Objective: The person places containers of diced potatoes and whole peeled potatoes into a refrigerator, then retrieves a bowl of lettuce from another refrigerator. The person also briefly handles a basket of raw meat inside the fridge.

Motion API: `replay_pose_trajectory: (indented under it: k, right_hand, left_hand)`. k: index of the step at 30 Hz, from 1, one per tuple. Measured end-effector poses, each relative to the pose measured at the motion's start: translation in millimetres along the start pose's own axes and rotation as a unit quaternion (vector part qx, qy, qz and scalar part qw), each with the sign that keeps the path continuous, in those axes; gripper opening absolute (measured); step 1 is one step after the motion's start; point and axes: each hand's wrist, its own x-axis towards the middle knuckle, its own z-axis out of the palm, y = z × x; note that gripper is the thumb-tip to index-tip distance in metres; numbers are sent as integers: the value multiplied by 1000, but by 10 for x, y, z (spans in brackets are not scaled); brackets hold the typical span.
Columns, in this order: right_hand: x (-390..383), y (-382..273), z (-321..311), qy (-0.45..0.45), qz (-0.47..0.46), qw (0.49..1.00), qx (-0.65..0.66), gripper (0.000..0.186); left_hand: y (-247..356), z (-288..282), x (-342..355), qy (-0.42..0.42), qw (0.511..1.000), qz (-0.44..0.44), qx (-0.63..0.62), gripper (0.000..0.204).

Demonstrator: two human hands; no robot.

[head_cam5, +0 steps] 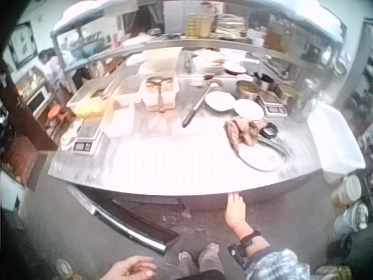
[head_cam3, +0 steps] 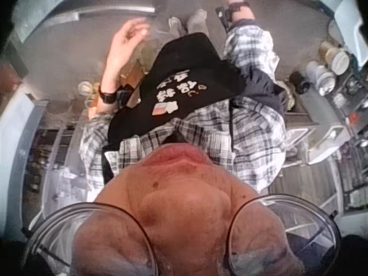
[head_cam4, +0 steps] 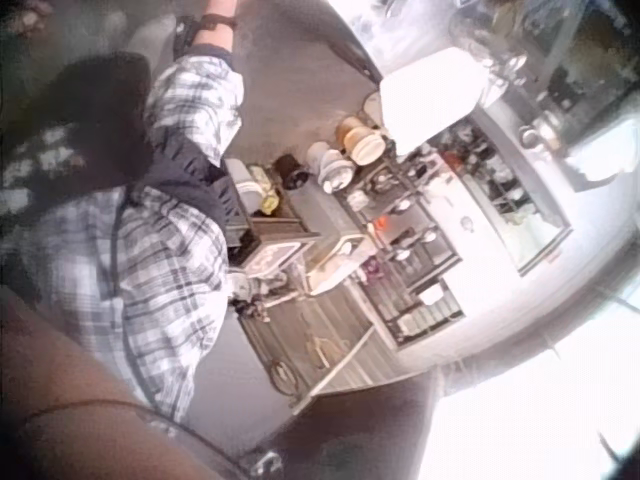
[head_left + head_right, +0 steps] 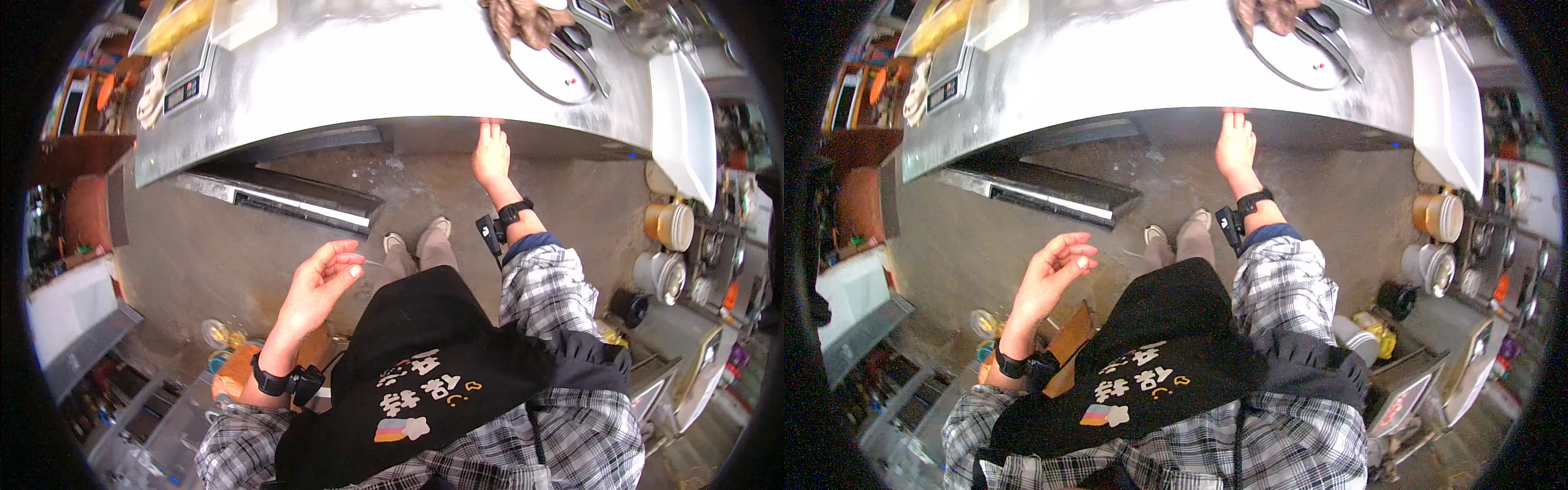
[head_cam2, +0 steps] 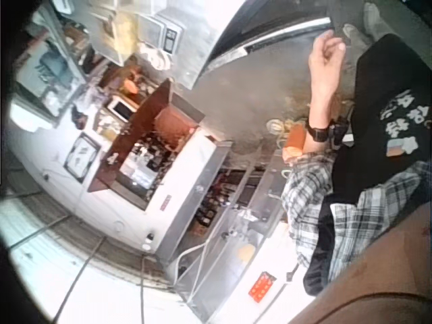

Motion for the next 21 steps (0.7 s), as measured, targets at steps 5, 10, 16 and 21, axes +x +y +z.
replay_pose_trajectory:
  k: [5, 10, 16, 21]
  right_hand:
    - [-26, 35, -43, 34, -28, 999, 29, 57]
    - [-414, 94, -117, 74, -35, 994, 77, 50]
    - [-1695, 671, -460, 65, -28, 977, 203, 47]
    - [-2691, 1160, -909, 78, 144, 970, 177, 35]
  left_hand:
    - [226, 242, 64, -18, 998, -4, 60, 40]
    - [531, 671, 278, -54, 990, -28, 129, 40]
    - [710, 1332, 832, -135, 962, -18, 236, 40]
    - [465, 1967, 1380, -255, 901, -39, 350, 38]
